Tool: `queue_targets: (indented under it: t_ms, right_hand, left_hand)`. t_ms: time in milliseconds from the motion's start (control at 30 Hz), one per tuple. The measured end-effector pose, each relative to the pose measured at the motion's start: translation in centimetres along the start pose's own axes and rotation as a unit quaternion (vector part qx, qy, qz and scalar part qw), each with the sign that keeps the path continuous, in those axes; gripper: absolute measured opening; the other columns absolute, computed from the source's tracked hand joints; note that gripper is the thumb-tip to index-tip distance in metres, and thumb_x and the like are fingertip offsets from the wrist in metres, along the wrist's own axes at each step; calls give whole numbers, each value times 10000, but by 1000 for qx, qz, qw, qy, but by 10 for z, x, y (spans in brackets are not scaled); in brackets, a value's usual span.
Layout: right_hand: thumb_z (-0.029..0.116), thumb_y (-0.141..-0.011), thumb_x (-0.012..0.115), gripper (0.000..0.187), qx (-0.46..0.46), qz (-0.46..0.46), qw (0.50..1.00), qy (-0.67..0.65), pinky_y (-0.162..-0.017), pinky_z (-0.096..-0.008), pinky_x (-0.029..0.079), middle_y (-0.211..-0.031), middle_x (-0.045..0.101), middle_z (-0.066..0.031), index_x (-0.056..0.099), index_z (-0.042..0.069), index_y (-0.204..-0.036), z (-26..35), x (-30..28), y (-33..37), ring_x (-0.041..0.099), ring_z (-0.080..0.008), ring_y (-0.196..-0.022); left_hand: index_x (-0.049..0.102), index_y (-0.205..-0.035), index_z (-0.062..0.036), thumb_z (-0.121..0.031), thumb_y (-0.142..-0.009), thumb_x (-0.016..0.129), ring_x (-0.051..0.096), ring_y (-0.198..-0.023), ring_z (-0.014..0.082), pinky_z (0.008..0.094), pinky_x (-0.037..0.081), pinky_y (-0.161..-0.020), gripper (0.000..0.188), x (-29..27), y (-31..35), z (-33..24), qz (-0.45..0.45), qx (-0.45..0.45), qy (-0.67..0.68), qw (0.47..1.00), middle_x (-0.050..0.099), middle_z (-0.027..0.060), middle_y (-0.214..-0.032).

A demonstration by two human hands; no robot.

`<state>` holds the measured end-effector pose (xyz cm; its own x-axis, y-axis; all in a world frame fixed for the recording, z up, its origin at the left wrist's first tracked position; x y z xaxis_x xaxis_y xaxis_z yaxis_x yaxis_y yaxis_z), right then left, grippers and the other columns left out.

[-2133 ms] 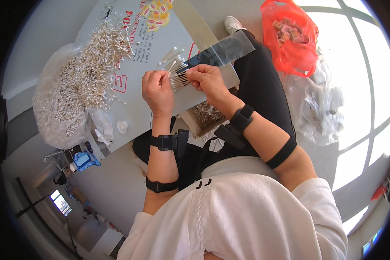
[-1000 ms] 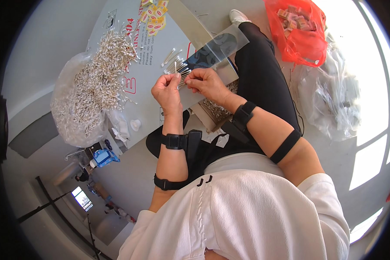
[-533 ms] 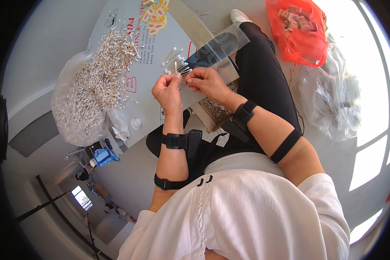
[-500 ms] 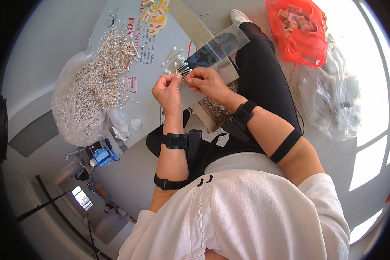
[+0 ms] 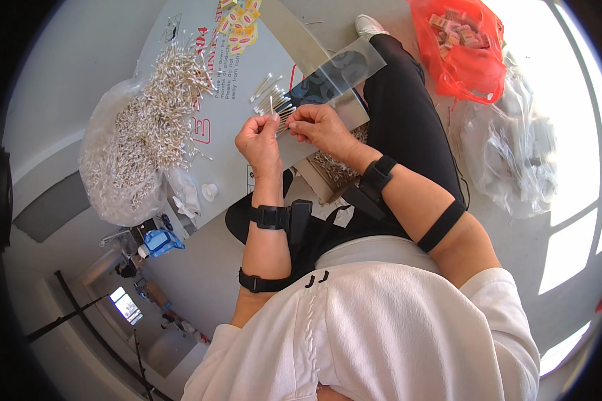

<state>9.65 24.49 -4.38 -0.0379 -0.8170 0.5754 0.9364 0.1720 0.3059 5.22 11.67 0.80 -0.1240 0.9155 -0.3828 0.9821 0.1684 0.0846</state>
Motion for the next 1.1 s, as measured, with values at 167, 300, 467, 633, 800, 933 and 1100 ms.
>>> queue_targets:
  t_ms: [167,300,467,633,800,933,1100]
  right_hand:
    - [126,-950,625,97,-3,1,1000,-4,-619,-182,425,-812,629,33,671,51,-992,0,0,0,528,-30,-686]
    - [131,-951,624,100,0,-1,1000,-1,-616,-182,422,-812,632,34,670,51,-992,1,0,1,529,-30,-686]
    - [137,-952,624,103,1,-3,1000,0,-615,-182,421,-811,632,35,668,53,-992,2,0,1,529,-30,-685]
    - [107,-933,627,76,-11,-6,1000,-14,-590,-192,439,-805,649,14,661,42,-951,1,0,-1,554,-48,-673]
    - [127,-954,617,104,-9,-1,1000,-2,-622,-188,425,-814,627,23,663,41,-989,2,0,0,531,-40,-694]
    - [126,-953,616,108,-7,1,1000,-6,-620,-188,421,-815,626,22,663,38,-994,2,1,0,530,-41,-693]
    - [117,-940,622,93,-9,-6,1000,-14,-601,-194,423,-810,636,16,659,37,-970,2,0,1,540,-45,-683]
  left_hand:
    - [663,-764,30,-52,-792,754,489,-608,64,232,411,-563,126,0,1,-2,-3,6,-6,1000,604,-7,-668]
    - [661,-760,26,-53,-790,754,493,-609,64,231,414,-566,125,0,1,-1,-1,7,-5,1000,604,-6,-669]
    - [658,-757,21,-45,-788,752,493,-611,59,224,414,-568,119,0,2,-3,0,11,-9,1000,602,-10,-669]
    - [656,-759,19,-38,-782,754,486,-608,57,221,411,-566,115,1,1,-3,1,14,-9,1000,592,-16,-661]
    - [654,-772,20,-33,-783,751,489,-621,58,220,415,-577,111,1,2,-7,7,11,-4,1000,596,-12,-681]
    - [653,-791,21,-26,-791,749,499,-644,58,219,427,-594,107,1,2,-11,9,19,5,1000,607,-8,-713]
    - [653,-802,21,-20,-799,749,515,-653,60,217,437,-608,104,3,2,-17,11,30,20,999,617,-9,-728]
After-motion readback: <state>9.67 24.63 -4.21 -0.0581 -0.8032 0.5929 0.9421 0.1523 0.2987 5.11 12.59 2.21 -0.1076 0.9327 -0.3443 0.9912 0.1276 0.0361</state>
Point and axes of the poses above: each hand's wrist, its own y-axis away from the middle knuckle, its own x-axis out of the palm, z = x × y, the point moved 4 cm from there along -y, towards the middle knuckle
